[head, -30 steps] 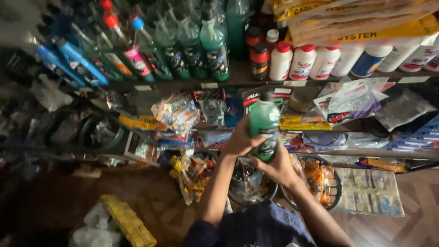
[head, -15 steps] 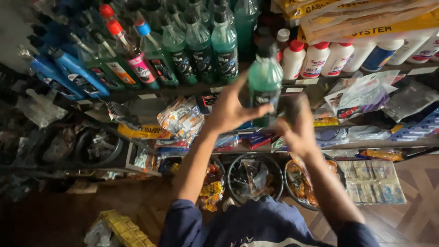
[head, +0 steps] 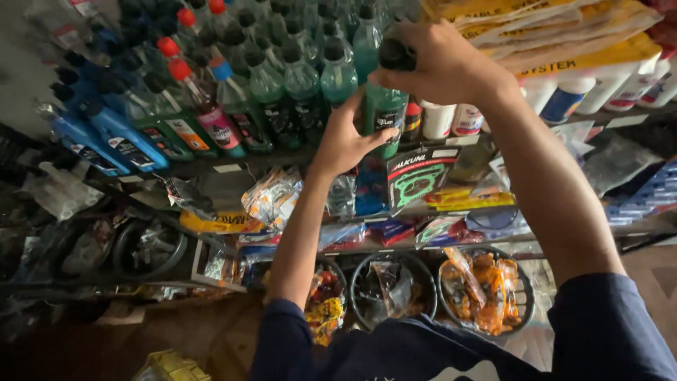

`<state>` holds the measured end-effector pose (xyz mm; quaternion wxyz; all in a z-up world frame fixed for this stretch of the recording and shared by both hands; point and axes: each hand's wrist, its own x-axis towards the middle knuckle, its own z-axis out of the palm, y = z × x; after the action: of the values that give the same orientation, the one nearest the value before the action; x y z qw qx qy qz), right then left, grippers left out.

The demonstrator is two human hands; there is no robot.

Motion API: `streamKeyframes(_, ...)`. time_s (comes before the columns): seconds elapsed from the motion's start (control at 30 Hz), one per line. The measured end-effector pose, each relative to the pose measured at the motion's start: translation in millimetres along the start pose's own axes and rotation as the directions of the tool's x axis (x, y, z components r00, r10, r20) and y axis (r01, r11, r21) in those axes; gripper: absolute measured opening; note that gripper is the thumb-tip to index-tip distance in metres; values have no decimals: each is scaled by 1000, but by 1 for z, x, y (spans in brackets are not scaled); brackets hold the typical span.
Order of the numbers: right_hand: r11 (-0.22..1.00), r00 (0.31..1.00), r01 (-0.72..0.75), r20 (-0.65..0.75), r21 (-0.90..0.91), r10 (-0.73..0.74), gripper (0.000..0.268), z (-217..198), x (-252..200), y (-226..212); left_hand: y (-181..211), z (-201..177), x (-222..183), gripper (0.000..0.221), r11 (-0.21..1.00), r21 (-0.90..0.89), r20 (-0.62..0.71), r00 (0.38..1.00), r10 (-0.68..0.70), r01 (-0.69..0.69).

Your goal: Wiping down liquid bottles with a cloth and organizing them on a metal shop shelf.

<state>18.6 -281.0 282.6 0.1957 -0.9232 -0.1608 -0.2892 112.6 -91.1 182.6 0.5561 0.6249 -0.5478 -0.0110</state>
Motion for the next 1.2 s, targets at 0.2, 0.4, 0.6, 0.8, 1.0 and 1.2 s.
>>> streamKeyframes(0.2,997,997,80,7,-5,-80,32,12,20,18,-15,35,-37,70,923,384,-373,919,127,28)
streamKeyframes(0.4,998,999,44,26,-37,-43,35,27,28,25,-38,64,-87,57,885,435,-376,927,10,166)
streamKeyframes(0.6,988,998,-52,39,-147,58,40,35,38,48,-48,67,-110,53,923,338,-418,908,-30,186)
streamKeyframes(0.8,920,912,-288,216,-265,347,65,8,50,30,-48,60,-137,46,927,331,-425,905,-22,178)
streamKeyframes(1.0,992,962,26,-266,-123,-58,17,9,52,60,-109,59,-188,10,106,-989,-139,908,-396,-105)
streamKeyframes(1.2,931,912,-362,188,-49,365,34,20,43,23,-115,70,-239,17,-1,-986,-161,962,222,-165)
